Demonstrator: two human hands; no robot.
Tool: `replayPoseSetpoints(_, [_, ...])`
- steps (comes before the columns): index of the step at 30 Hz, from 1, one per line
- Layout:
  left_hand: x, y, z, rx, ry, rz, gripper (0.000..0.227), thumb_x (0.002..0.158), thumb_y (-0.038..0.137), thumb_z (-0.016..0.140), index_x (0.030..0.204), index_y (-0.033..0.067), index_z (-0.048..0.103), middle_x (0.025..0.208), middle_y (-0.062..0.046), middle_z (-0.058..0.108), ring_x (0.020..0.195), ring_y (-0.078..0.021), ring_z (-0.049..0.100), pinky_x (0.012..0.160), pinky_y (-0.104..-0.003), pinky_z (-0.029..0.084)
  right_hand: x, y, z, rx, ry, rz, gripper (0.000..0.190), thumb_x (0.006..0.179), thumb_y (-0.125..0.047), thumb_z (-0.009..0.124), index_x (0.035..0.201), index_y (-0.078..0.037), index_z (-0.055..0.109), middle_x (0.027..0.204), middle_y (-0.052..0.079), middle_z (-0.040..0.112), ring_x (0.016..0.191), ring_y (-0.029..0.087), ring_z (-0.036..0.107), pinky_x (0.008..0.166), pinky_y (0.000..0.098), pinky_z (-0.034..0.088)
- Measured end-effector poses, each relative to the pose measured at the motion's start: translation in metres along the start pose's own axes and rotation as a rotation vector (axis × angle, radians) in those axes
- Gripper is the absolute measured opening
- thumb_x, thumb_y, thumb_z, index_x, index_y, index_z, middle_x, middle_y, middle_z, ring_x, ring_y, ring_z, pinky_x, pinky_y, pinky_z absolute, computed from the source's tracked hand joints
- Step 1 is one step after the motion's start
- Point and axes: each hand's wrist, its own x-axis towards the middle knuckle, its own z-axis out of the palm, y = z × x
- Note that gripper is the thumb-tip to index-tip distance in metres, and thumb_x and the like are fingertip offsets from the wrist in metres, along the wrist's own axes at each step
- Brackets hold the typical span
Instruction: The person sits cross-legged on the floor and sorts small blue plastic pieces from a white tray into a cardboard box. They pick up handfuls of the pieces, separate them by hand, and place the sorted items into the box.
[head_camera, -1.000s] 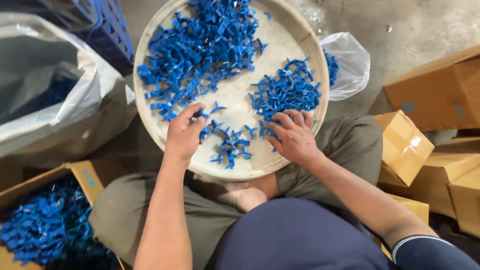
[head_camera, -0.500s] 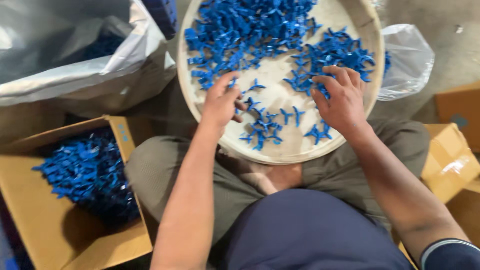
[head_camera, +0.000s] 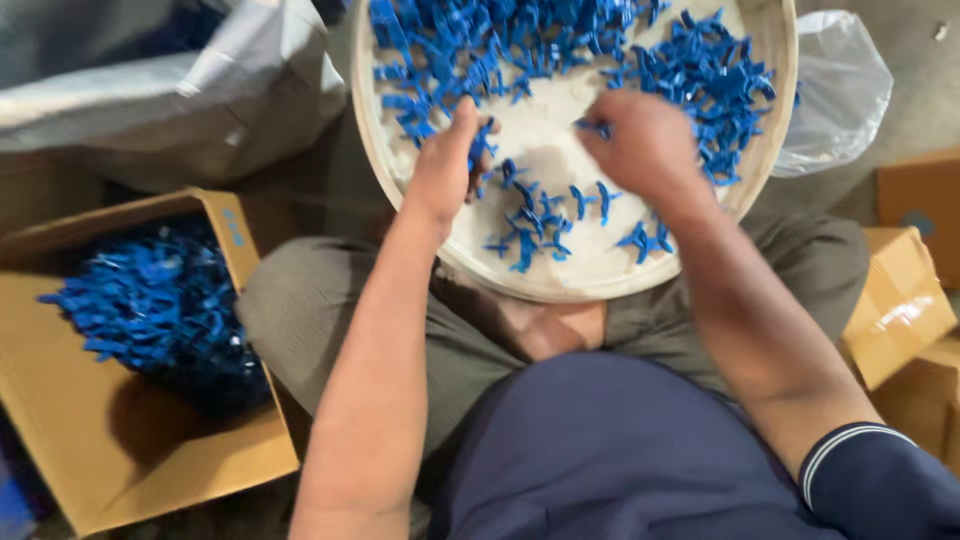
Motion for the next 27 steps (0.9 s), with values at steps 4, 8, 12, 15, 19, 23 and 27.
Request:
replayPoseSetpoints(4, [0.009, 0.007, 0.003, 0.083, -0.024, 0.153, 0.025, 0.094, 0.031, 0.066, 0.101, 0.0076, 0.074, 0.073, 0.005, 0.060, 0.063, -0.0047, 0.051, 0.053, -0.023, 0.041, -0.032, 0.031, -0.036, -0.072, 0.211, -0.065, 0.025, 0.089, -0.029, 0.079, 0.107, -0.011, 0.075, 0.107, 0.013, 0.070, 0.100, 0.035, 0.068, 0.085, 0.0462, 0.054])
replayPoseSetpoints(8, [0.008, 0.008, 0.011, 0.189, -0.008, 0.317, 0.014, 0.095, 0.018, 0.076, 0.092, 0.0044, 0.073, 0.076, 0.007, 0.060, 0.069, -0.0025, 0.049, 0.060, -0.022, 0.042, -0.059, 0.024, -0.026, -0.014, 0.185, -0.039, 0.026, 0.095, -0.029, 0.078, 0.113, -0.012, 0.074, 0.110, 0.012, 0.070, 0.104, 0.034, 0.067, 0.086, 0.0448, 0.054])
replayPoseSetpoints(12, [0.003, 0.005, 0.010, 0.231, 0.003, 0.366, 0.011, 0.090, 0.013, 0.079, 0.092, 0.0039, 0.074, 0.077, 0.007, 0.064, 0.070, -0.0021, 0.053, 0.061, -0.022, 0.046, -0.068, -0.002, 0.005, 0.080, -0.023, -0.080, 0.023, 0.094, -0.027, 0.075, 0.114, -0.015, 0.074, 0.107, 0.006, 0.070, 0.104, 0.031, 0.067, 0.084, 0.0442, 0.054])
replayPoseSetpoints(15, [-0.005, 0.004, 0.009, 0.315, -0.040, 0.361, 0.013, 0.088, 0.015, 0.080, 0.094, 0.0046, 0.075, 0.077, 0.006, 0.068, 0.069, -0.0016, 0.054, 0.060, -0.021, 0.046, -0.065, -0.019, 0.013, 0.090, 0.038, -0.286, 0.025, 0.088, -0.022, 0.074, 0.112, -0.014, 0.075, 0.109, 0.007, 0.068, 0.101, 0.031, 0.068, 0.083, 0.0432, 0.054])
replayPoseSetpoints(19, [-0.011, 0.011, 0.015, 0.182, -0.114, 0.327, 0.014, 0.095, 0.018, 0.077, 0.100, 0.0058, 0.078, 0.082, 0.003, 0.072, 0.071, -0.0017, 0.059, 0.061, -0.020, 0.049, -0.054, -0.031, 0.011, 0.009, -0.011, -0.265, 0.017, 0.087, -0.027, 0.077, 0.099, -0.015, 0.076, 0.103, 0.007, 0.067, 0.096, 0.031, 0.068, 0.081, 0.0433, 0.054])
replayPoseSetpoints(23, [-0.014, 0.021, 0.013, 0.075, -0.160, 0.034, 0.023, 0.098, 0.028, 0.064, 0.109, 0.0082, 0.067, 0.070, -0.003, 0.065, 0.047, -0.0110, 0.057, 0.039, -0.026, 0.040, -0.050, -0.019, 0.013, 0.113, 0.038, -0.251, 0.014, 0.087, -0.025, 0.078, 0.092, -0.013, 0.076, 0.099, 0.008, 0.068, 0.090, 0.030, 0.068, 0.073, 0.0416, 0.054])
replayPoseSetpoints(27, [-0.014, 0.023, 0.014, 0.050, -0.218, -0.059, 0.034, 0.101, 0.037, 0.057, 0.122, 0.0104, 0.064, 0.072, -0.005, 0.067, 0.046, -0.0104, 0.053, 0.037, -0.025, 0.036, -0.054, 0.014, 0.024, 0.556, -0.283, 0.203, 0.013, 0.089, -0.019, 0.081, 0.096, -0.011, 0.073, 0.081, 0.012, 0.069, 0.067, 0.020, 0.062, 0.062, 0.0369, 0.048])
